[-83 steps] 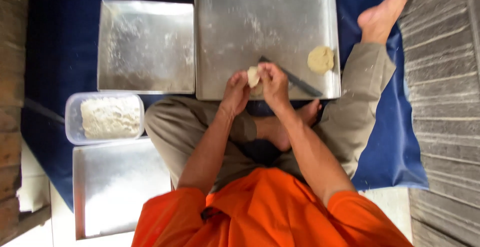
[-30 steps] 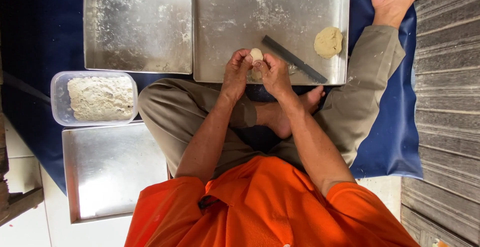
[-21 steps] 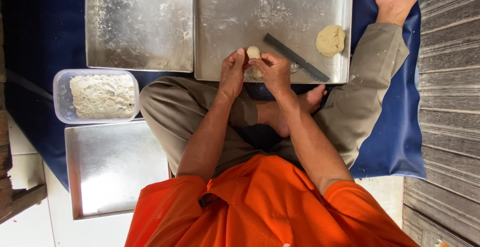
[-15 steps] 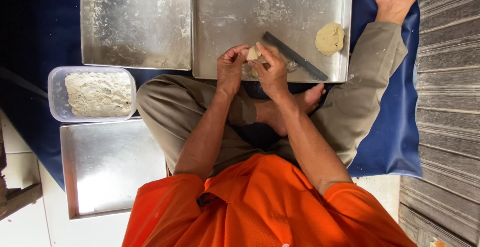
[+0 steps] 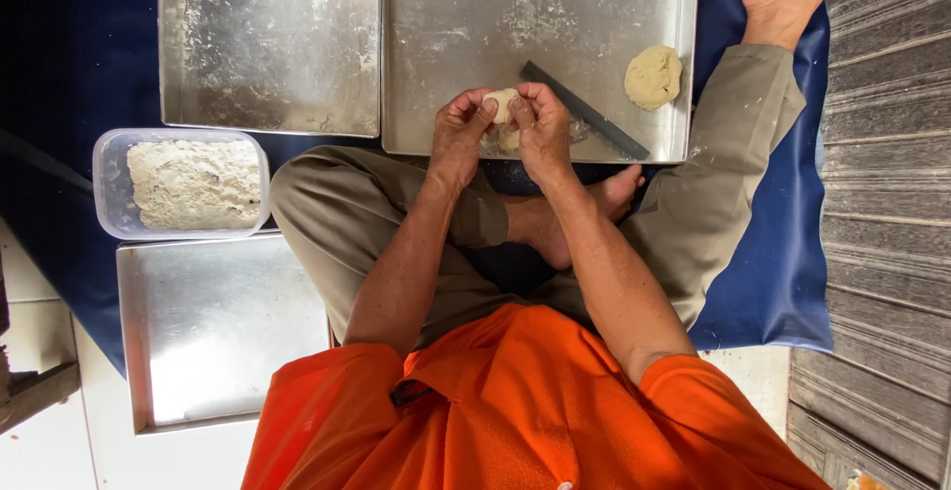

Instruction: Preparing cookies by rolling out dough with a small rod and cutting star shapes with a mold before placing them on a baking tray.

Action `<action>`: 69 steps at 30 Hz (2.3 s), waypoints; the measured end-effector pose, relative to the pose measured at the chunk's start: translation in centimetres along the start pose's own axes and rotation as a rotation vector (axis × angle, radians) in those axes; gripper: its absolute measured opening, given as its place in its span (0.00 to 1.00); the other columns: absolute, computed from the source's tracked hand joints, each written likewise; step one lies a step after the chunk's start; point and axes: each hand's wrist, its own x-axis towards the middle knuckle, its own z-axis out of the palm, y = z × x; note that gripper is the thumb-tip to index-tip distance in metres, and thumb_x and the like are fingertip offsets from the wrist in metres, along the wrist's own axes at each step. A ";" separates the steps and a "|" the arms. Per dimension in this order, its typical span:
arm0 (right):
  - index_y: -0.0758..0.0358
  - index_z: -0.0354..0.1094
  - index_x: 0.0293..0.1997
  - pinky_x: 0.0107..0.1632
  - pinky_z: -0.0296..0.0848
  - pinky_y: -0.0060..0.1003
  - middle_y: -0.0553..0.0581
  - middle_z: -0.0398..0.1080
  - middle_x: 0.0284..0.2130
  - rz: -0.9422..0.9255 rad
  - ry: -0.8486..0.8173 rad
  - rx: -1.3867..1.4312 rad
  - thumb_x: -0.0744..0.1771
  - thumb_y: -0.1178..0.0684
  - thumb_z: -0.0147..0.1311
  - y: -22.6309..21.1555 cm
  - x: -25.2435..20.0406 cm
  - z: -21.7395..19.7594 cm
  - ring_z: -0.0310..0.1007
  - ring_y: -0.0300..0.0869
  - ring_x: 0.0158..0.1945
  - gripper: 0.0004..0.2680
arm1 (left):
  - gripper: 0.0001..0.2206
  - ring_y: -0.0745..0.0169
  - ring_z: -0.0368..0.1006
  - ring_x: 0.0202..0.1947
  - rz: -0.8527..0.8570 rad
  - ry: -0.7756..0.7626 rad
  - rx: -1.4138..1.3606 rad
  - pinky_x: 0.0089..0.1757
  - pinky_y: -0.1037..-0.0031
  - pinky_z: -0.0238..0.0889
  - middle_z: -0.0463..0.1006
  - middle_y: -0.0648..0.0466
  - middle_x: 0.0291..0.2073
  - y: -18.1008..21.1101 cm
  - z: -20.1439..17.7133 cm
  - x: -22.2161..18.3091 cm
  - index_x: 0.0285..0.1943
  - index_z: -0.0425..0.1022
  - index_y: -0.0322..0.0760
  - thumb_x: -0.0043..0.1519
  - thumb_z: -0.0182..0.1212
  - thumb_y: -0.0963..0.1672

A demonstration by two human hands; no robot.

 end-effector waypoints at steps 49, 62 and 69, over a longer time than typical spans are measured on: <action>0.63 0.69 0.62 0.53 0.77 0.47 0.68 0.72 0.48 0.028 -0.067 -0.152 0.69 0.57 0.63 -0.4 -1.8 -4.6 0.77 0.52 0.50 0.14 | 0.10 0.64 0.81 0.37 -0.185 0.148 -0.166 0.43 0.77 0.80 0.78 0.56 0.37 -1.7 1.6 -0.2 0.50 0.81 0.35 0.61 0.72 0.41; 0.68 0.69 0.51 0.42 0.82 0.29 0.57 0.73 0.38 0.286 0.156 0.392 0.68 0.63 0.56 3.4 0.0 -3.1 0.78 0.37 0.37 0.07 | 0.18 0.60 0.83 0.42 -0.237 -0.056 -0.351 0.44 0.77 0.80 0.82 0.49 0.42 -2.5 1.2 -0.6 0.62 0.74 0.31 0.63 0.69 0.39; 0.70 0.67 0.64 0.51 0.80 0.36 0.61 0.75 0.45 0.045 -0.045 0.017 0.68 0.61 0.64 -0.9 -2.2 -2.6 0.74 0.36 0.47 0.17 | 0.18 0.62 0.80 0.44 -0.255 -0.099 -0.282 0.50 0.73 0.80 0.77 0.52 0.45 -0.8 1.6 -1.6 0.65 0.74 0.32 0.66 0.64 0.37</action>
